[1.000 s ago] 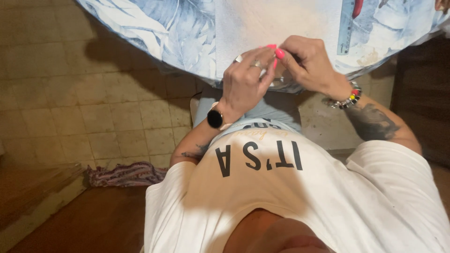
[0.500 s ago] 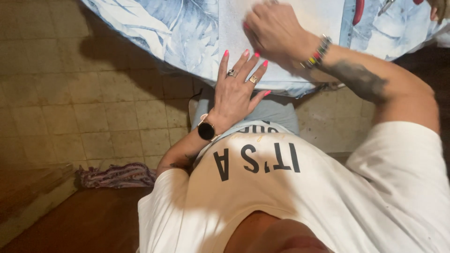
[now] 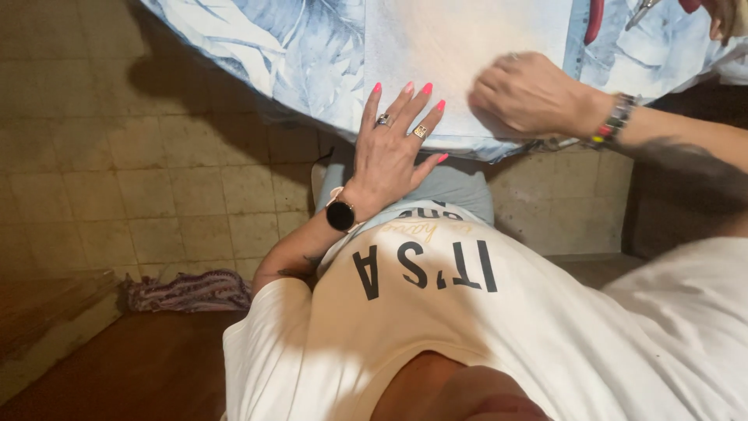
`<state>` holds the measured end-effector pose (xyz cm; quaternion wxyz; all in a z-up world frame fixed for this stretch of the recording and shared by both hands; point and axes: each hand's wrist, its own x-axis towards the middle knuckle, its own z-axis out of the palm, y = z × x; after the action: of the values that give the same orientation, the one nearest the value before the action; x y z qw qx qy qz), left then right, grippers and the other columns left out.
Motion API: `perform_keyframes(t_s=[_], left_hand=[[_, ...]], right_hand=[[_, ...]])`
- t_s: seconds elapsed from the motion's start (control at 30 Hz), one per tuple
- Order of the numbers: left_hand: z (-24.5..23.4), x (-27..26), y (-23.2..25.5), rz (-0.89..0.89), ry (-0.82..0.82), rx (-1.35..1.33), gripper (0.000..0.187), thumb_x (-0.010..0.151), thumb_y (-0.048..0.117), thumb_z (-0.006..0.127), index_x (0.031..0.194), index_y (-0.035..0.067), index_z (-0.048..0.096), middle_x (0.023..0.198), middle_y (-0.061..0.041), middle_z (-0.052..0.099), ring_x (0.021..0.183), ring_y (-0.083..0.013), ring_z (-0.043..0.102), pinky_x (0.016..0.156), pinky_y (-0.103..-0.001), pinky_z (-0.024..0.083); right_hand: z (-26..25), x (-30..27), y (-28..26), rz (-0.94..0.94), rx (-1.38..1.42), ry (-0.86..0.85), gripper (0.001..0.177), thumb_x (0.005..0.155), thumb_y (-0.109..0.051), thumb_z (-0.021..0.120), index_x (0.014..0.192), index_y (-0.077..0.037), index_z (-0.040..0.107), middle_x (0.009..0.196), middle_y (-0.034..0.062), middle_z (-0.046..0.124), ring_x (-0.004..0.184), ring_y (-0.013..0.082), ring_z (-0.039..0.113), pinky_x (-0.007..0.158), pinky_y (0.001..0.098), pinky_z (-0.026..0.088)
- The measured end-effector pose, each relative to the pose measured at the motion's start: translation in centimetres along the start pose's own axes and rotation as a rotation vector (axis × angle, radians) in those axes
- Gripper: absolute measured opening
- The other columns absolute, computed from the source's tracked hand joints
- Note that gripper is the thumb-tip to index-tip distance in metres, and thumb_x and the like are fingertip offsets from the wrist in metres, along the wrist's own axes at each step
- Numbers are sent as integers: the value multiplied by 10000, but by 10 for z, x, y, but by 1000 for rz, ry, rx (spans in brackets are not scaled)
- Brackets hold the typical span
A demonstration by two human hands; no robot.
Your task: Peeling small blue stickers and rubbing them onto a white surface
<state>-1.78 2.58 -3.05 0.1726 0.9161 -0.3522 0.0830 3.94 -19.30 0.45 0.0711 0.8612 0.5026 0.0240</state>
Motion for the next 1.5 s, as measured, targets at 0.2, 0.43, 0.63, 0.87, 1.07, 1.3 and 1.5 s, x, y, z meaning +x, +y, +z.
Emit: perform_keyframes(t_s=[0.2, 0.43, 0.63, 0.87, 1.07, 1.3, 1.5], left_hand=[[-6, 12, 7, -57, 38, -97, 491, 854, 486, 457, 1161, 107, 510, 1196, -117, 509, 1133, -290, 480, 1022, -515, 36], [-18, 41, 23, -89, 284, -900, 362, 900, 87, 486, 1235, 39, 358, 1242, -105, 463, 1015, -221, 592, 903, -287, 528], [-12, 48, 22, -187, 310, -983, 285, 958, 170, 372, 1233, 112, 413, 1250, -78, 483, 1117, -196, 560, 896, -253, 507], [-11, 51, 27, -227, 332, -957, 283, 962, 188, 328, 1203, 91, 439, 1212, -109, 508, 1134, -222, 539, 948, -274, 487], [1, 51, 29, -222, 339, -1010, 287, 971, 192, 348, 1245, 119, 397, 1255, -93, 479, 1172, -211, 520, 1004, -272, 472], [1, 49, 28, -248, 332, -972, 287, 970, 208, 348, 1242, 133, 402, 1240, -91, 498, 1155, -203, 536, 989, -262, 470], [0, 37, 22, -199, 307, -898, 282, 967, 172, 343, 1239, 119, 395, 1232, -101, 501, 1151, -229, 538, 988, -288, 477]], right_hand=[[6, -42, 8, -22, -11, -282, 173, 847, -208, 361, 949, -127, 475, 715, -3, 542, 626, 162, 573, 612, 275, 521], [-40, 21, -50, 465, 1046, 651, 349, 956, -212, 325, 769, 36, 485, 724, 126, 496, 649, 207, 469, 601, 290, 388], [-19, 24, -54, 687, 1141, 772, 341, 961, -207, 369, 680, -26, 430, 598, 44, 410, 540, 119, 366, 528, 246, 303], [-14, 24, -54, 686, 1074, 780, 331, 957, -181, 399, 677, -15, 464, 579, 49, 438, 511, 120, 382, 491, 250, 305], [-17, 25, -52, 716, 1203, 795, 319, 961, -177, 408, 727, 11, 518, 565, 54, 430, 504, 100, 372, 475, 218, 301], [-11, 22, -52, 741, 1143, 749, 363, 973, -207, 368, 679, -13, 456, 541, 50, 429, 488, 109, 388, 461, 232, 310], [-3, 10, -45, 629, 1032, 668, 331, 969, -154, 398, 688, -4, 489, 581, 53, 453, 502, 120, 374, 471, 247, 287]])
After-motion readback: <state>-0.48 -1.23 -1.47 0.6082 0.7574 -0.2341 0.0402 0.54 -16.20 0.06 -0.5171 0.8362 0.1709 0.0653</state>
